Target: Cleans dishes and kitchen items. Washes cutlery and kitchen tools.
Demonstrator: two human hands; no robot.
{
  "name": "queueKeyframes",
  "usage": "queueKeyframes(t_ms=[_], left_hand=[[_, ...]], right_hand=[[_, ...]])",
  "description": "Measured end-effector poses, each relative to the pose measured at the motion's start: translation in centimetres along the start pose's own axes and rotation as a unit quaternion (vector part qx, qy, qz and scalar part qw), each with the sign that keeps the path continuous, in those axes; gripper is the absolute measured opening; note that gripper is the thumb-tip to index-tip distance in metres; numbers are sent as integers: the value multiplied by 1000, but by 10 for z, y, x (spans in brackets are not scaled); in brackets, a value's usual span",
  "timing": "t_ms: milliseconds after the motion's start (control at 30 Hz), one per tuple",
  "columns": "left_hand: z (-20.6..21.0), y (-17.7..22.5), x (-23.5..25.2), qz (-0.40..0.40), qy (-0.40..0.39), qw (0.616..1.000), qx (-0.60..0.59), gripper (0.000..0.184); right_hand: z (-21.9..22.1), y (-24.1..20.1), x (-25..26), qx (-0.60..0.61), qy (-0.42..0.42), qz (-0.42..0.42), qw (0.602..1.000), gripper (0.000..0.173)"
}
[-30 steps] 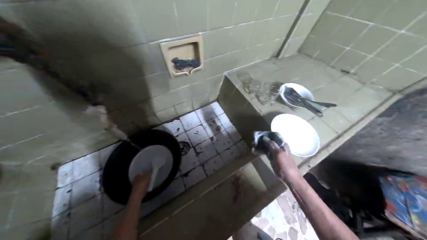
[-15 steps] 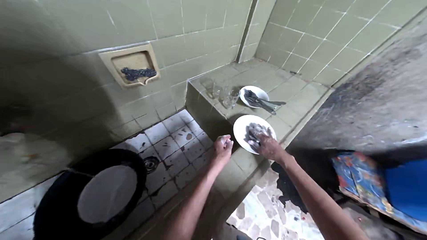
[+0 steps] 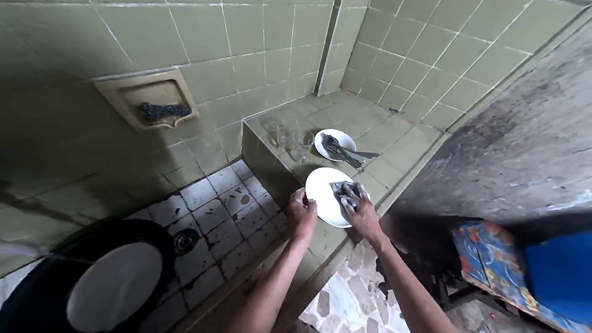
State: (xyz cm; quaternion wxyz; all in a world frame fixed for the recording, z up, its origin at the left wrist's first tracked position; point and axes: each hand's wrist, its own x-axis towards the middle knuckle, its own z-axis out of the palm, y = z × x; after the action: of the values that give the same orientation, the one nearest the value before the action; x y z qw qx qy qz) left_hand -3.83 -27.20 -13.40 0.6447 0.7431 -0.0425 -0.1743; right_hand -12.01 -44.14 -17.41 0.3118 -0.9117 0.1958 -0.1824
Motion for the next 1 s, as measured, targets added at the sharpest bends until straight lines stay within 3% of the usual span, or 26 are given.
queueKeyframes(t_ms=[100, 233, 333, 400, 500, 600, 700, 767, 833, 933, 1000], left_hand=[[11, 2, -3, -48, -24, 993, -103, 46], [33, 11, -4, -166, -14, 936, -310, 50], [38, 12, -2, -190, -1, 916, -353, 53], [32, 12, -1, -190, 4, 913, -360, 50], [2, 19, -10, -187, 11, 906, -380, 47], [-39, 23, -16, -149, 20, 912, -382, 48], [-94, 5, -9, -107, 71, 920, -371, 46], [-139, -13, -11, -99, 112, 917, -369, 46], [-180, -31, -24, -96, 129, 913, -374, 50], [-209, -41, -41, -100, 154, 916, -356, 46], [-218, -43, -47, -106, 161, 913, -359, 47]], right_hand=[[1, 2, 1, 7, -3, -3, 1000, 43], [6, 11, 4, 0, -4, -11, 1000, 47], [5, 6, 1, -68, -15, -30, 997, 55], [1, -8, 0, -158, -14, -90, 983, 70], [5, -43, 11, -182, -9, -190, 965, 77], [37, -96, 26, -122, -63, -229, 964, 65], [83, -160, 2, -46, -154, -265, 951, 52], [110, -171, -21, -48, -198, -337, 919, 47], [133, -164, -25, -68, -187, -379, 903, 50], [163, -183, -2, -95, -146, -338, 925, 65], [181, -219, -6, -78, -178, -307, 932, 72]])
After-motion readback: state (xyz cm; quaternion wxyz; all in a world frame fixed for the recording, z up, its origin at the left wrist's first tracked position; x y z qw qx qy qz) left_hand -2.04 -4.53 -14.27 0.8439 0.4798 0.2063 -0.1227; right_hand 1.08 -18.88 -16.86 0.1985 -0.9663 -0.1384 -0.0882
